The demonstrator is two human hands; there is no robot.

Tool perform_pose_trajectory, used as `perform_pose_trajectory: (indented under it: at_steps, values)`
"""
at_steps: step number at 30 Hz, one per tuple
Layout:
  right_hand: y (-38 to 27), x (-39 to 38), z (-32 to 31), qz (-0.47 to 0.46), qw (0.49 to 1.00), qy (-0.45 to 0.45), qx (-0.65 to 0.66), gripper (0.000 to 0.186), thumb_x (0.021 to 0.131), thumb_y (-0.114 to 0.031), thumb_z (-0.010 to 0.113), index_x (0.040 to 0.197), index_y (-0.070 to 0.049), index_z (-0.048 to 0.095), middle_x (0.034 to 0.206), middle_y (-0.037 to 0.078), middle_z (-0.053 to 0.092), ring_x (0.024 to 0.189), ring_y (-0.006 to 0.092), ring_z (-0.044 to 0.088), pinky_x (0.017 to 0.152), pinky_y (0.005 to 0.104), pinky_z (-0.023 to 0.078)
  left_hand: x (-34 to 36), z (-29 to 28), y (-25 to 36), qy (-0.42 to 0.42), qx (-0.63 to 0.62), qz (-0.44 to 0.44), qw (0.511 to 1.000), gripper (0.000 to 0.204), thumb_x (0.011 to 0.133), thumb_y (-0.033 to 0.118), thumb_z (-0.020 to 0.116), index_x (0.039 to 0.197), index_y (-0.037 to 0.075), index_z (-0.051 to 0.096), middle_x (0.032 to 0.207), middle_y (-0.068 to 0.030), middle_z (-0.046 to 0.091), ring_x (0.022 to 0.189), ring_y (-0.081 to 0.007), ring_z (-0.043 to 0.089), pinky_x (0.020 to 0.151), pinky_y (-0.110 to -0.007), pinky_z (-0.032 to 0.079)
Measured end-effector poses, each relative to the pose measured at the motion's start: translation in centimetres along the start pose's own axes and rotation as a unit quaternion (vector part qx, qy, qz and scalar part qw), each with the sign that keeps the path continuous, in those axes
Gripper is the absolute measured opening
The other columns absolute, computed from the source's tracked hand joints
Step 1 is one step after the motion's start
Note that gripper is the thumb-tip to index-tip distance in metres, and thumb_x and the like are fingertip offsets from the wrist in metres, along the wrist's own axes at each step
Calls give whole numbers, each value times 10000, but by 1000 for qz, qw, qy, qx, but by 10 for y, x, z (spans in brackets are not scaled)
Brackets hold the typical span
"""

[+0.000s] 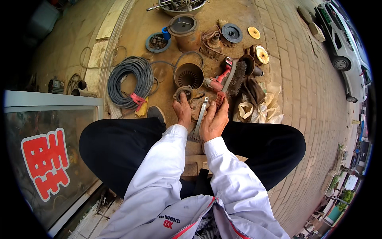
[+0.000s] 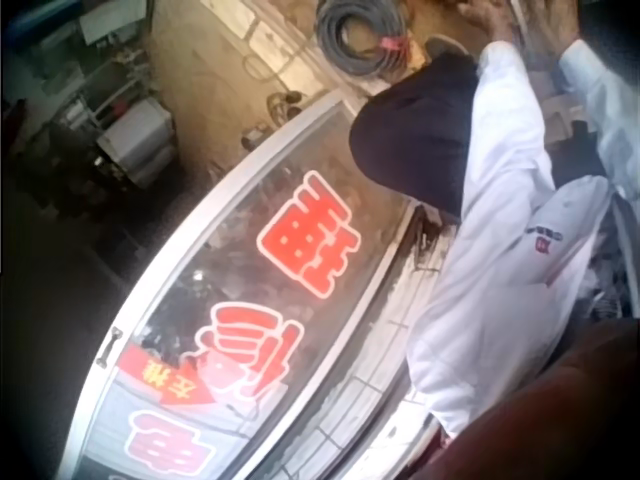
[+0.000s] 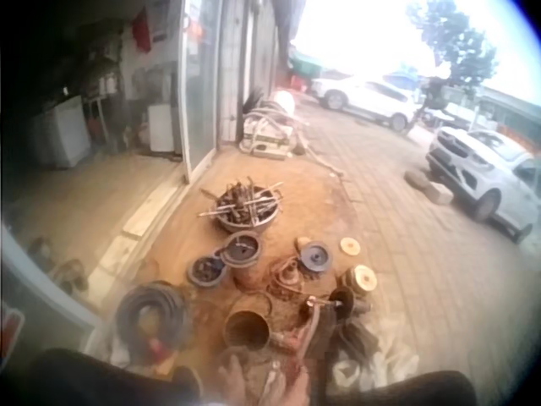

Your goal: The person sits on the ground and uses a wrench and a knife to scrape and clean a circular metal component. They repeatedly scrape the inner surface and edges, then use a pipe wrench to hold and adjust the part.

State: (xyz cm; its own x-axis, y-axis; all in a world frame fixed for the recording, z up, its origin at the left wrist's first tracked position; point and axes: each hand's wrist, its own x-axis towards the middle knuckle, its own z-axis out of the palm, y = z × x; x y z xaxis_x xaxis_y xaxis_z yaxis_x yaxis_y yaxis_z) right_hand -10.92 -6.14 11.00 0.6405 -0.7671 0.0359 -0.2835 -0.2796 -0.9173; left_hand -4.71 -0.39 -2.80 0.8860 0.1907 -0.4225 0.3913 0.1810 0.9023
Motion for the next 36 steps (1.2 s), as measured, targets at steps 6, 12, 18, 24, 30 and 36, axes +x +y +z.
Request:
perform_pose_trajectory:
  at_steps: [6,12,18,24,30,36]
  values:
    - [18,9,-8,58,980,-189,4,362,983,-75,528,1308,81,570,1206,314,670,1131,416,677,950,425,523,0,1,0,-1,17,-41,999,416,1062,329,553,1106,-66,677,997,-120,719,847,-239,650,803,-399,513]
    - [24,5,-3,-10,954,-300,-15,357,988,-95,544,1293,85,586,1163,285,694,1095,383,695,914,400,537,-7,1,7,-10,1,5,1000,449,1065,352,561,1097,-82,670,927,-88,710,707,-206,611,677,-389,497]
    - [14,5,-5,68,986,-151,-7,350,992,-99,528,1279,88,601,1131,267,715,1070,357,712,899,403,543,-8,2,5,-3,13,-24,1000,422,1063,332,568,1046,-72,689,930,-101,723,776,-197,636,719,-380,511]
    - [24,3,1,91,993,-33,74,364,976,-93,570,1286,91,611,893,92,694,767,158,612,708,318,524,8,-3,-19,10,38,42,998,358,1065,265,563,1100,-72,677,1012,-118,728,886,-202,651,797,-366,516]
    - [34,1,-1,89,982,-157,65,357,1007,-83,529,1309,95,597,951,117,701,831,160,622,750,307,518,-7,0,-10,21,26,100,994,330,1064,244,557,1133,-59,668,1072,-121,727,946,-223,662,858,-364,515]
    - [61,-9,12,29,968,-235,85,374,1012,-99,537,1314,117,585,930,81,699,767,118,592,695,293,500,-7,2,-10,16,17,91,996,343,1062,263,566,1131,-57,670,1050,-128,727,934,-219,663,839,-365,520]
